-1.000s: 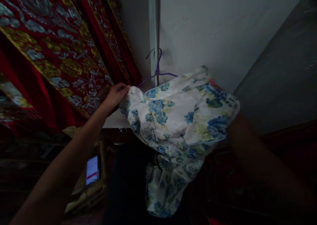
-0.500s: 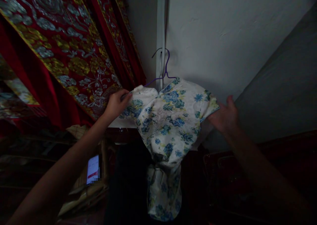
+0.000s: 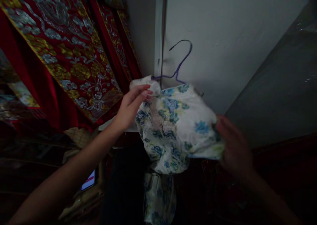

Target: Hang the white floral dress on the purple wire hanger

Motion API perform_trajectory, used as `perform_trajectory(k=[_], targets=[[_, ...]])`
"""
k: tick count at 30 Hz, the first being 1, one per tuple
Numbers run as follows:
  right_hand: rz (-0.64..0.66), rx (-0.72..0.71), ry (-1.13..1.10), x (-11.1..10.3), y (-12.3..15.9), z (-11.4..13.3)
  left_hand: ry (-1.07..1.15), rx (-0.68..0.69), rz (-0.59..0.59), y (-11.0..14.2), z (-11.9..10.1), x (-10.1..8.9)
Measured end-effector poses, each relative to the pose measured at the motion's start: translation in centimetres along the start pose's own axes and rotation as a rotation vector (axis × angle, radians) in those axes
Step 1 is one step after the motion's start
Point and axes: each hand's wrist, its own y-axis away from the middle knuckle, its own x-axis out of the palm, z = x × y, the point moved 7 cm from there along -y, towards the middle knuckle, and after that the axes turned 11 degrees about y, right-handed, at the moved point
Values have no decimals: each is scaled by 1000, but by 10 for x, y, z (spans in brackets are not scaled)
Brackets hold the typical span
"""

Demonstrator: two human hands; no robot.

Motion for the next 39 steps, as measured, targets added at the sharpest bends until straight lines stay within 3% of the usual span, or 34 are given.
perform_trajectory(k=[1, 4, 5, 6, 7, 8, 10, 12, 13, 15, 18, 19, 21, 24, 26, 27, 30, 32, 34, 36, 39], targets=[[113, -58, 16, 14, 17, 8, 144, -156, 55, 11, 8, 13], [763, -424, 56, 73, 70, 44, 488, -575, 129, 58, 29, 42], [902, -522, 61, 85, 81, 49, 539, -679, 167, 74, 34, 47], [944, -576, 67, 90, 82, 50, 556, -772, 242, 90, 36, 51], [884, -593, 83, 91, 73, 48, 535, -848, 336, 104, 37, 52], [745, -579, 121, 87, 57, 42, 479, -908, 439, 116, 35, 50], [366, -500, 229, 66, 19, 22, 310, -958, 611, 131, 27, 38], [84, -425, 293, 44, -6, 0, 140, -906, 679, 128, 15, 21], [53, -391, 287, 40, -14, -10, 70, -848, 662, 120, 10, 11], [206, -296, 205, 48, -21, -30, -43, -716, 530, 99, 6, -10], [455, -27, -12, 68, -19, -49, -218, -513, 236, 67, 14, -45], [449, 70, -90, 70, -21, -52, -265, -432, 147, 59, 17, -55], [311, 199, -229, 67, -37, -47, -328, -240, -18, 49, 20, -71], [71, 206, -321, 55, -86, -23, -445, 78, -296, 55, 6, -84], [-52, 147, -344, 43, -123, -4, -573, 240, -387, 68, -4, -79], [-105, 117, -358, 36, -139, 4, -615, 278, -357, 74, -5, -70], [-224, 56, -403, 15, -159, 7, -587, 140, -31, 88, 24, -30], [-248, 64, -408, 7, -148, -7, -525, -42, 164, 99, 55, -3], [-249, 125, -407, 5, -125, -30, -497, -153, 273, 109, 82, 20], [-250, 195, -412, 8, -102, -51, -494, -197, 310, 113, 103, 36], [-277, 214, -400, 10, -89, -66, -517, -264, 244, 113, 127, 42]])
